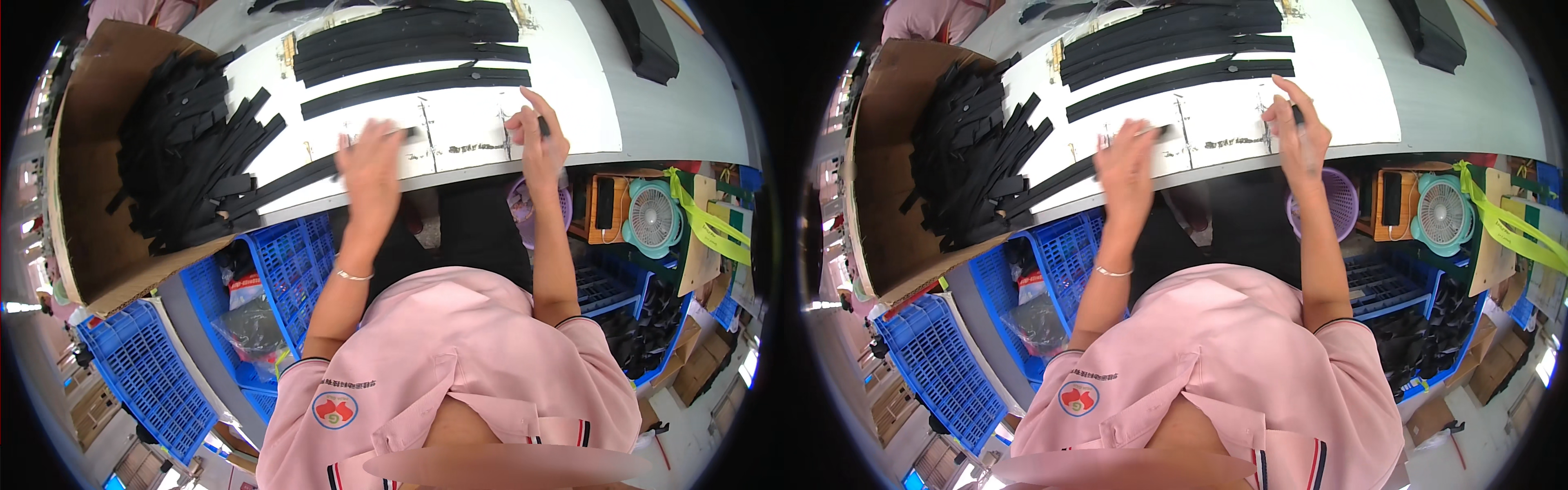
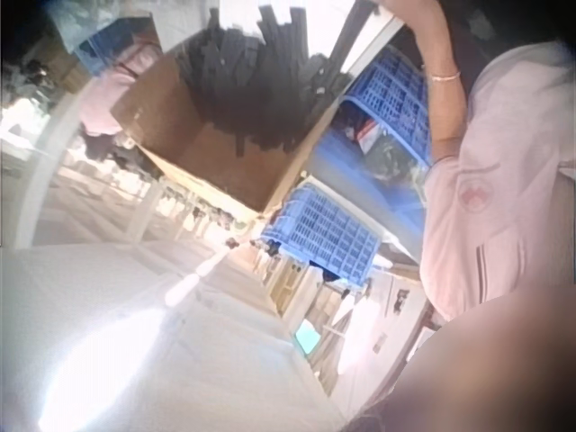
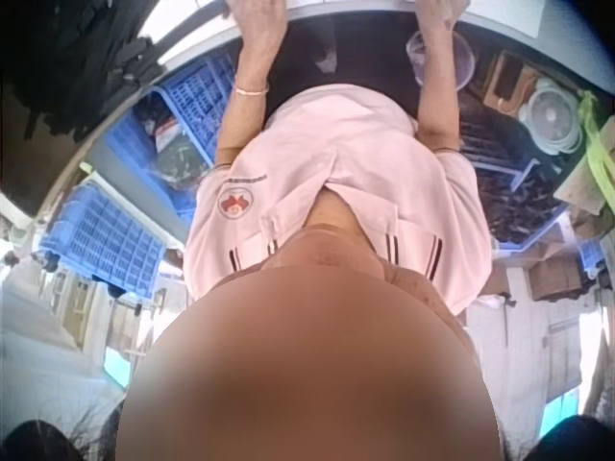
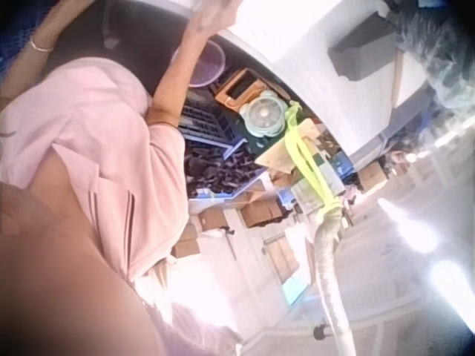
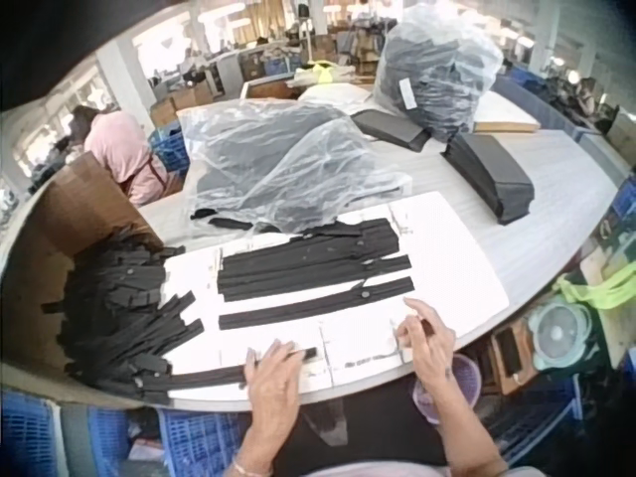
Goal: Marking and organizing black fabric strips on a workstation using a pen.
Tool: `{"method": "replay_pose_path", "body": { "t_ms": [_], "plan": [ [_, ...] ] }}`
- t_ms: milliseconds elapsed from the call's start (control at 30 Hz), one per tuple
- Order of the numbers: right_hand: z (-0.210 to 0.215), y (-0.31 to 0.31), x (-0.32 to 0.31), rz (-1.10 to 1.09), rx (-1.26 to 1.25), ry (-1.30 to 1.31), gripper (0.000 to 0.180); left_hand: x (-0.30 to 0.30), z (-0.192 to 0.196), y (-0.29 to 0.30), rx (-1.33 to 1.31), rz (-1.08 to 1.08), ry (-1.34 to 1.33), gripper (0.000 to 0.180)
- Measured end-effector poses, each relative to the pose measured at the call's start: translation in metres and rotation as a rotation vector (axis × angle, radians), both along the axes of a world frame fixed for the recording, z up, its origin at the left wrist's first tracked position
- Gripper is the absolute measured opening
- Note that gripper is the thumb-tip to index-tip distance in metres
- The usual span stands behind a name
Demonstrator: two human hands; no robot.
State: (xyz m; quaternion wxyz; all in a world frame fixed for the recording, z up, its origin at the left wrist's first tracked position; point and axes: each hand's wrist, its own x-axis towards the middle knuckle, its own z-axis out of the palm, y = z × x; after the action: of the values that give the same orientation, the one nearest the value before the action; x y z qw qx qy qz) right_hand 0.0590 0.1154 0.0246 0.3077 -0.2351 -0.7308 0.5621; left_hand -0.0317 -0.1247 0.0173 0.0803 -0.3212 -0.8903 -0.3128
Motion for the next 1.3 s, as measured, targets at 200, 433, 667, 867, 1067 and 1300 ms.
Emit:
{"method": "replay_pose_path", "body": {
  "t_ms": [200, 433, 667, 867, 1067, 1300],
  "plan": [
    [-0.006, -0.037, 0.010, 0.120, 0.834, -0.048, 0.042, 0.017, -0.006, 0.060, 0.063, -0.253, -0.034, 0.036],
    [-0.024, -0.006, 0.039, 0.133, 1.007, -0.175, 0.044, 0.020, -0.001, 0.015, -0.040, -0.133, -0.103, 0.054],
    [-0.017, 0.042, 0.058, 0.091, 1.053, -0.272, 0.046, 0.024, 0.000, -0.030, -0.169, 0.111, -0.041, 0.062],
    [-0.026, 0.034, 0.058, 0.066, 1.007, -0.220, 0.046, 0.019, -0.007, -0.065, -0.161, 0.201, -0.099, 0.067],
    [-0.015, 0.022, 0.053, 0.022, 0.981, -0.295, 0.041, 0.009, -0.005, -0.070, -0.156, 0.157, -0.100, 0.061],
    [0.020, -0.064, -0.005, 0.172, 0.185, -0.109, 0.035, 0.010, -0.008, -0.069, -0.123, 0.191, -0.061, 0.060]
  ]
}}
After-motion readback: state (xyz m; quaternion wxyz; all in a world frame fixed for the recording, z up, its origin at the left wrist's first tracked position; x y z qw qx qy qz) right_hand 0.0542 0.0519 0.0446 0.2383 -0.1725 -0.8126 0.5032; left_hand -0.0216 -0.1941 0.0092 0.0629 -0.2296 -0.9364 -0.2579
